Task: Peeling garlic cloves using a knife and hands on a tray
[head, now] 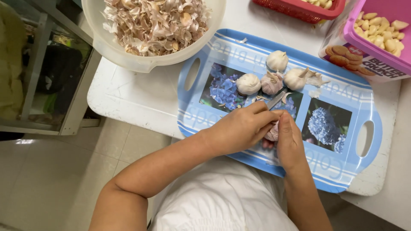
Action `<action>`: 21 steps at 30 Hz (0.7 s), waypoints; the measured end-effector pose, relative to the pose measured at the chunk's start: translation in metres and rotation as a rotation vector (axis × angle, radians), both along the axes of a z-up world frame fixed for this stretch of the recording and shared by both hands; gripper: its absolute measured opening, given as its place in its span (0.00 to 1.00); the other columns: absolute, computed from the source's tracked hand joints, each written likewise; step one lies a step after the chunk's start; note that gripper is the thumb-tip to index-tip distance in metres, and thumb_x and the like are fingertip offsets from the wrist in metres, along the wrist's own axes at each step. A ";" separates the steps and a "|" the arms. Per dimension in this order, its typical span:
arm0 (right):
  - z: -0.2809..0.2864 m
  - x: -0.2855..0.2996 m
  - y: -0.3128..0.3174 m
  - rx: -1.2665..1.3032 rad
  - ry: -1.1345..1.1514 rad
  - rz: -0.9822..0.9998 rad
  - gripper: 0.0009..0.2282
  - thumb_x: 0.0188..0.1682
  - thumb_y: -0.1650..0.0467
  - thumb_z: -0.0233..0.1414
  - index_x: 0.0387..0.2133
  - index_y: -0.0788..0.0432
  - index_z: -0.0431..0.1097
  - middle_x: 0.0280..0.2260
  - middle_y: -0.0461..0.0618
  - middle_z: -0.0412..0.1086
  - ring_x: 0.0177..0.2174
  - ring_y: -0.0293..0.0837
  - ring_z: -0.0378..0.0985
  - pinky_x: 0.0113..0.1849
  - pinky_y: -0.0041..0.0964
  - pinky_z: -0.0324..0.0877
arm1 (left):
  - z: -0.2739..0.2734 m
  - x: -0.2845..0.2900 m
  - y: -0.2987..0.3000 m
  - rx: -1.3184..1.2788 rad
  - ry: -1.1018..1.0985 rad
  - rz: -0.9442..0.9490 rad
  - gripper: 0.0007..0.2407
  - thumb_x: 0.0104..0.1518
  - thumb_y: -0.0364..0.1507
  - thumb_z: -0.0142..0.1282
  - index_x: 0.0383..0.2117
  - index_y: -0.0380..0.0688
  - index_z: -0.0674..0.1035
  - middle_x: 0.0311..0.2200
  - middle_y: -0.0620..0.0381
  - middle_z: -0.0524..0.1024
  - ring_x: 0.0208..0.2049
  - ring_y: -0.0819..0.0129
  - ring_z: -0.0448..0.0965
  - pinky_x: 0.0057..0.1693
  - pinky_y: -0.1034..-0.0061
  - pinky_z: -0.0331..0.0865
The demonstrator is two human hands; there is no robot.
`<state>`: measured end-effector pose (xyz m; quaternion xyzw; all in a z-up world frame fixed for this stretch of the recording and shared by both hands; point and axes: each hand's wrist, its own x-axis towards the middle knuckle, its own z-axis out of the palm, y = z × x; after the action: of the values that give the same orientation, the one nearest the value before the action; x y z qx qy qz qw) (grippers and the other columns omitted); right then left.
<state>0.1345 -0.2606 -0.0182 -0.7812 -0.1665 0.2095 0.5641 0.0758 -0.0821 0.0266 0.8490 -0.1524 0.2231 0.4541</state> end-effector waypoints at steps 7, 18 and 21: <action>0.010 -0.007 0.004 -0.086 -0.142 -0.039 0.28 0.61 0.50 0.31 0.46 0.58 0.72 0.17 0.56 0.69 0.19 0.47 0.76 0.25 0.42 0.74 | -0.031 0.008 -0.004 -0.115 0.068 -0.003 0.01 0.59 0.21 0.57 0.33 0.40 0.78 0.30 0.53 0.70 0.31 0.46 0.82 0.36 0.64 0.79; 0.012 -0.014 0.010 0.280 0.070 0.021 0.24 0.63 0.54 0.35 0.60 0.59 0.57 0.35 0.50 0.71 0.36 0.38 0.75 0.31 0.27 0.66 | -0.032 0.014 -0.017 -1.246 0.420 0.146 0.06 0.59 0.17 0.59 0.39 0.25 0.81 0.25 0.42 0.79 0.23 0.64 0.86 0.31 0.76 0.86; 0.012 -0.012 0.007 0.302 0.119 0.051 0.25 0.63 0.54 0.36 0.64 0.59 0.56 0.38 0.49 0.70 0.38 0.36 0.73 0.34 0.26 0.66 | -0.024 0.008 -0.014 -1.088 0.317 0.087 0.10 0.62 0.17 0.54 0.47 0.28 0.81 0.33 0.44 0.77 0.27 0.67 0.86 0.33 0.74 0.86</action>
<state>0.1220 -0.2532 -0.0059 -0.6694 -0.1823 0.2421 0.6783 0.0841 -0.0959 0.0031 0.5213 0.0897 0.1576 0.8339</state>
